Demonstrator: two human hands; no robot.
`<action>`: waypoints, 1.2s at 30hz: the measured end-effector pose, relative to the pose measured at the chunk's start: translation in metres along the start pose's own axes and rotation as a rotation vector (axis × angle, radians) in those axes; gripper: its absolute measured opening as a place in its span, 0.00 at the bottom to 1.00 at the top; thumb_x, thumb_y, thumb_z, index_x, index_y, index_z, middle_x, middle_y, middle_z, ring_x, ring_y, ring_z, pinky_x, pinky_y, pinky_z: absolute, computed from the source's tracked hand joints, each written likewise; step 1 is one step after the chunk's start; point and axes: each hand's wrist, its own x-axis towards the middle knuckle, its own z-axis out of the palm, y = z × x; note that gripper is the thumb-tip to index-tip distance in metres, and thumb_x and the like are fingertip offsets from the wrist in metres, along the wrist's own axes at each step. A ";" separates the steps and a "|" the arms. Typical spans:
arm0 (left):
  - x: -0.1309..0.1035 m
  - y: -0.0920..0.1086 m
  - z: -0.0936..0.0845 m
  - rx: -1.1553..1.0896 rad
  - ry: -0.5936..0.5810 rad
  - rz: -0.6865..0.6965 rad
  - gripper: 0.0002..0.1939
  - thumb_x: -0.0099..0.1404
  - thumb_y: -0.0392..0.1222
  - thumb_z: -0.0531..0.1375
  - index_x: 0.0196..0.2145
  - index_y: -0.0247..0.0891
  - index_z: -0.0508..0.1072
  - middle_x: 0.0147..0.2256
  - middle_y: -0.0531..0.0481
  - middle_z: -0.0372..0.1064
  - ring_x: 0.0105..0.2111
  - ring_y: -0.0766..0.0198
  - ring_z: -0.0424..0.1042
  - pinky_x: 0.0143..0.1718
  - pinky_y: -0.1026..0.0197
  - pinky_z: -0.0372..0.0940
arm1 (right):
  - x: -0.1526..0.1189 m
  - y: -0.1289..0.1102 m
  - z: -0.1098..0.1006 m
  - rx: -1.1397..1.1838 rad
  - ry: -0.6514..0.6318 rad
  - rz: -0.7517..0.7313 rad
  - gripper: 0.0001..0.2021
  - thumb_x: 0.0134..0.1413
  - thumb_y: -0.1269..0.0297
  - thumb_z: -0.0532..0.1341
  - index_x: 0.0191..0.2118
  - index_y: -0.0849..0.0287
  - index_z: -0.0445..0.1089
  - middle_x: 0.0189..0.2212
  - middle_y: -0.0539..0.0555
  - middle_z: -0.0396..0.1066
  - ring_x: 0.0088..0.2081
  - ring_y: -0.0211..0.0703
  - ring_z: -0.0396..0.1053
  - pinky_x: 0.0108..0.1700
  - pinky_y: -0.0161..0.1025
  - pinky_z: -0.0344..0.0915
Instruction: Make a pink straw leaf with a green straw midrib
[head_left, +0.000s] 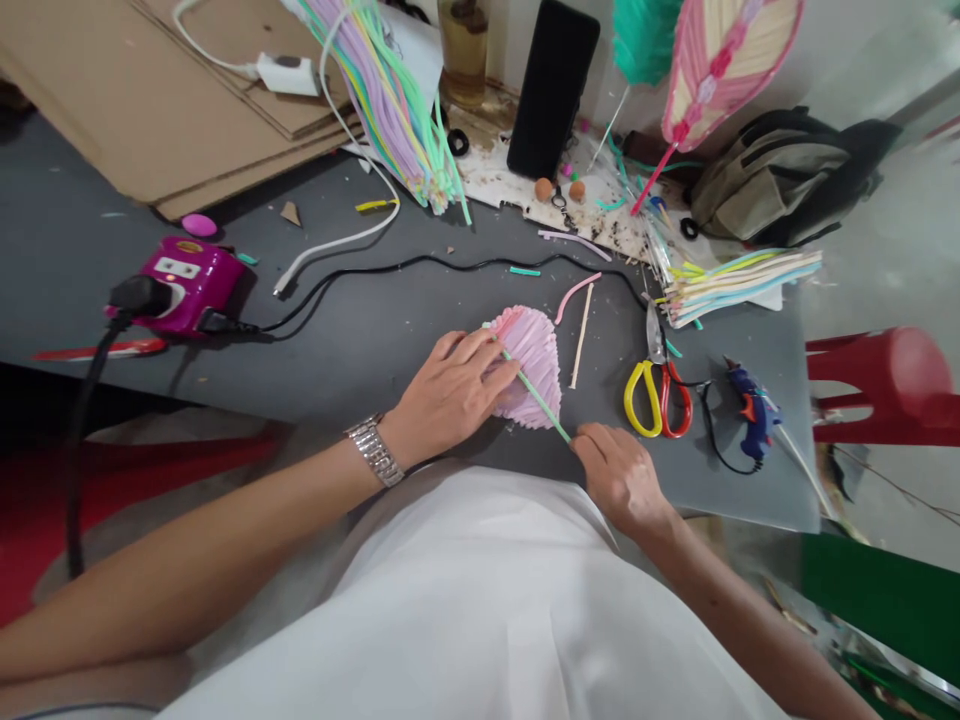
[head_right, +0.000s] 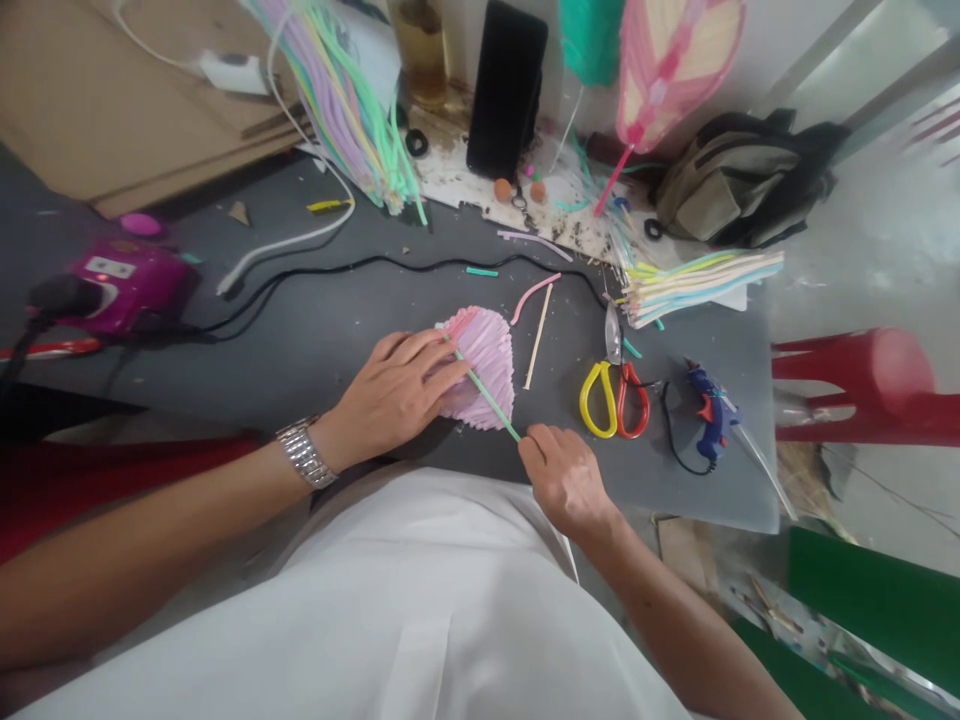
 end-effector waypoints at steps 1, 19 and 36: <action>0.000 0.001 0.000 -0.002 -0.006 0.001 0.16 0.75 0.43 0.54 0.55 0.38 0.72 0.54 0.36 0.71 0.61 0.45 0.63 0.60 0.40 0.59 | 0.000 0.000 0.000 0.005 0.001 0.001 0.16 0.68 0.79 0.51 0.30 0.58 0.67 0.29 0.55 0.67 0.31 0.43 0.58 0.33 0.42 0.50; -0.009 0.005 0.002 -0.032 -0.014 -0.045 0.23 0.74 0.53 0.56 0.60 0.41 0.68 0.62 0.37 0.67 0.68 0.42 0.56 0.69 0.25 0.42 | -0.005 0.001 0.004 0.019 0.008 0.018 0.14 0.68 0.78 0.53 0.31 0.59 0.68 0.32 0.57 0.70 0.34 0.44 0.62 0.35 0.42 0.52; -0.007 0.008 -0.002 -0.040 -0.019 -0.051 0.19 0.74 0.53 0.56 0.56 0.42 0.72 0.63 0.36 0.65 0.68 0.35 0.54 0.66 0.17 0.39 | -0.004 0.000 0.004 0.018 0.029 0.004 0.15 0.68 0.78 0.52 0.31 0.59 0.68 0.32 0.56 0.69 0.33 0.44 0.62 0.34 0.42 0.52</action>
